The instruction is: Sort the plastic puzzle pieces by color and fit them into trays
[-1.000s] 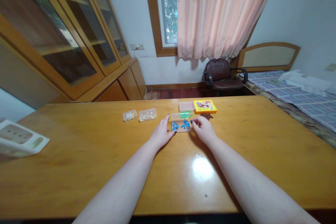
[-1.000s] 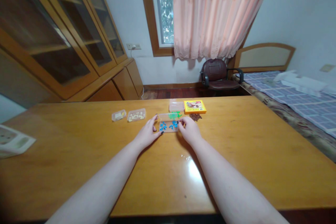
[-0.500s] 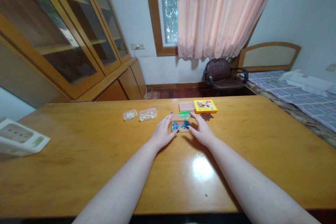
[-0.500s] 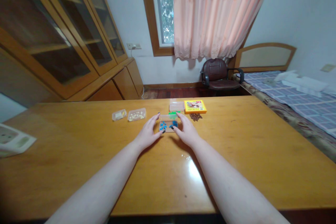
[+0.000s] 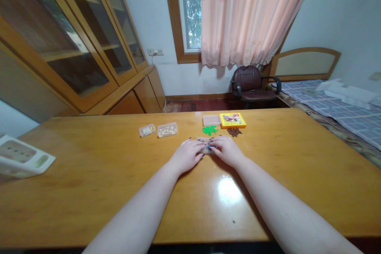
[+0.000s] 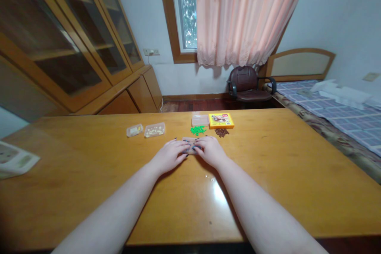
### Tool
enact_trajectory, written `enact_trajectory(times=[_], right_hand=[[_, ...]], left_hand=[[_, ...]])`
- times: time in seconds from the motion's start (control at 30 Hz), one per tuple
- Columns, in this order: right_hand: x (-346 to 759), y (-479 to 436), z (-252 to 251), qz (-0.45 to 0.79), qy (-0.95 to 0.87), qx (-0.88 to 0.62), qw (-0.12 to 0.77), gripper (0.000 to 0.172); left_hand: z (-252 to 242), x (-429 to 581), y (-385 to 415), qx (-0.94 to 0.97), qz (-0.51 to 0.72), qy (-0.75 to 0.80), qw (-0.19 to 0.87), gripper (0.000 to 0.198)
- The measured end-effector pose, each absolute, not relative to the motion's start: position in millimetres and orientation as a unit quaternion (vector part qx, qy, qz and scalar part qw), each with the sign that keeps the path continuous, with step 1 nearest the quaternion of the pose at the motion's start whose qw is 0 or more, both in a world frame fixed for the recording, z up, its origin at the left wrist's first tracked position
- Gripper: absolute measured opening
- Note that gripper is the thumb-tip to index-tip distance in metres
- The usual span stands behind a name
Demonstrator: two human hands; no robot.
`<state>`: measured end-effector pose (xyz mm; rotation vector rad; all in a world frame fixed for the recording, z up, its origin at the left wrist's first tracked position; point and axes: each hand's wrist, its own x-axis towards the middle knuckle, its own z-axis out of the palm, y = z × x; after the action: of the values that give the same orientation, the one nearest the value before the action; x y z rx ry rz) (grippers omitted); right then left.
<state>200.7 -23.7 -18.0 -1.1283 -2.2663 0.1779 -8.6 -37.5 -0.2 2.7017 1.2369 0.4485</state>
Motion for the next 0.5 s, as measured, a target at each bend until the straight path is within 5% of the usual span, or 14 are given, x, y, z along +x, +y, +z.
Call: enact_trajectory(times=[0.5], right_hand=[[198.4, -30.7, -11.1, 0.114, -0.871, -0.412, 0.241, 0.035]], left_hand=[[-6.9, -9.6, -35.0, 0.857, 0.084, 0.506, 0.062, 0.059]])
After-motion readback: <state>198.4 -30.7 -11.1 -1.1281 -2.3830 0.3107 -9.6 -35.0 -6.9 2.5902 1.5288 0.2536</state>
